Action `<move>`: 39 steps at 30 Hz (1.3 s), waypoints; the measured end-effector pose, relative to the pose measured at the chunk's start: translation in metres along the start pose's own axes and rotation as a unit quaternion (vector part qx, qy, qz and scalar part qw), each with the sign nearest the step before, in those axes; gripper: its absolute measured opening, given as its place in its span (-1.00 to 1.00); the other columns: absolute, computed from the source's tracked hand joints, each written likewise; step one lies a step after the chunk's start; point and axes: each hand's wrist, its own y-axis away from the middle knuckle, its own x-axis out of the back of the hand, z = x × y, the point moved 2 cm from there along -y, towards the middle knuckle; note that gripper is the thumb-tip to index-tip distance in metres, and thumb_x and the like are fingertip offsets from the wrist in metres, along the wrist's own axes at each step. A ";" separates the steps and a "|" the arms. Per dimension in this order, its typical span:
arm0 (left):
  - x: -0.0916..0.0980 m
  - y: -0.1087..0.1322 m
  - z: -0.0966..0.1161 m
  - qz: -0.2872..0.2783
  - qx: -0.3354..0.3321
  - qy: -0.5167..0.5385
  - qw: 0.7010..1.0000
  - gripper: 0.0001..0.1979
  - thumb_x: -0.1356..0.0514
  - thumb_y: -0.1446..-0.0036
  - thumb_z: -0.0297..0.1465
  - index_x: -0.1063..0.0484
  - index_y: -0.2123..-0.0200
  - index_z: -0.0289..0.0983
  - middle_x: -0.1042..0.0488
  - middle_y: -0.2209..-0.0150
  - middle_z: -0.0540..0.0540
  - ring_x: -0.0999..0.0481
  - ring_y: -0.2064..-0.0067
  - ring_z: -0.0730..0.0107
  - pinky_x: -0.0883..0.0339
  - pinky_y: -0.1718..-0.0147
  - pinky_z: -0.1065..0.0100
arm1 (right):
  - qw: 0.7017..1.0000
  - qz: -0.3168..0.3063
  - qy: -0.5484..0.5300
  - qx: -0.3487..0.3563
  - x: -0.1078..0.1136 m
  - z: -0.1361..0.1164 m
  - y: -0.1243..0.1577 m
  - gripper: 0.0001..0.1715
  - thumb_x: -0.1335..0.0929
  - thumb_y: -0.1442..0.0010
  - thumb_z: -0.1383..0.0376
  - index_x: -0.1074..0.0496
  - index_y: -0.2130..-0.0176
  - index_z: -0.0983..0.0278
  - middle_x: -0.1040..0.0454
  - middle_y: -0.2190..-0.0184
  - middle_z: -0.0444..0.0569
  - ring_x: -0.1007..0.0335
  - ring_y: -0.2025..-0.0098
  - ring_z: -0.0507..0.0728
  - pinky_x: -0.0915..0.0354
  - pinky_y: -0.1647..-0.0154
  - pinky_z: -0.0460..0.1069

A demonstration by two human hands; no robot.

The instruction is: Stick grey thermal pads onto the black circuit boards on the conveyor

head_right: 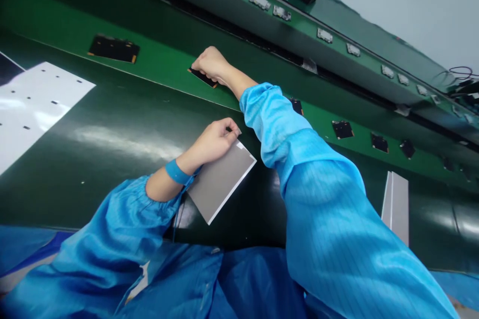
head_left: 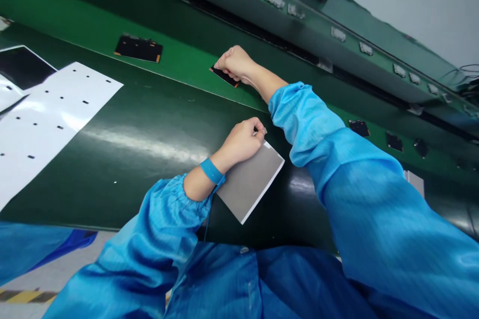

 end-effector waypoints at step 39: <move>-0.001 -0.001 0.004 -0.002 0.003 -0.014 1.000 -0.88 -0.21 -0.29 -0.50 -0.46 0.33 -0.22 -0.57 0.35 -0.03 -0.47 0.33 0.32 -0.29 0.23 0.29 | 0.974 0.068 0.155 -0.149 0.035 0.012 0.034 -0.67 -0.50 -0.07 0.43 -0.31 0.53 0.27 -0.19 0.64 -0.12 -0.09 0.56 0.01 0.07 0.62 -0.10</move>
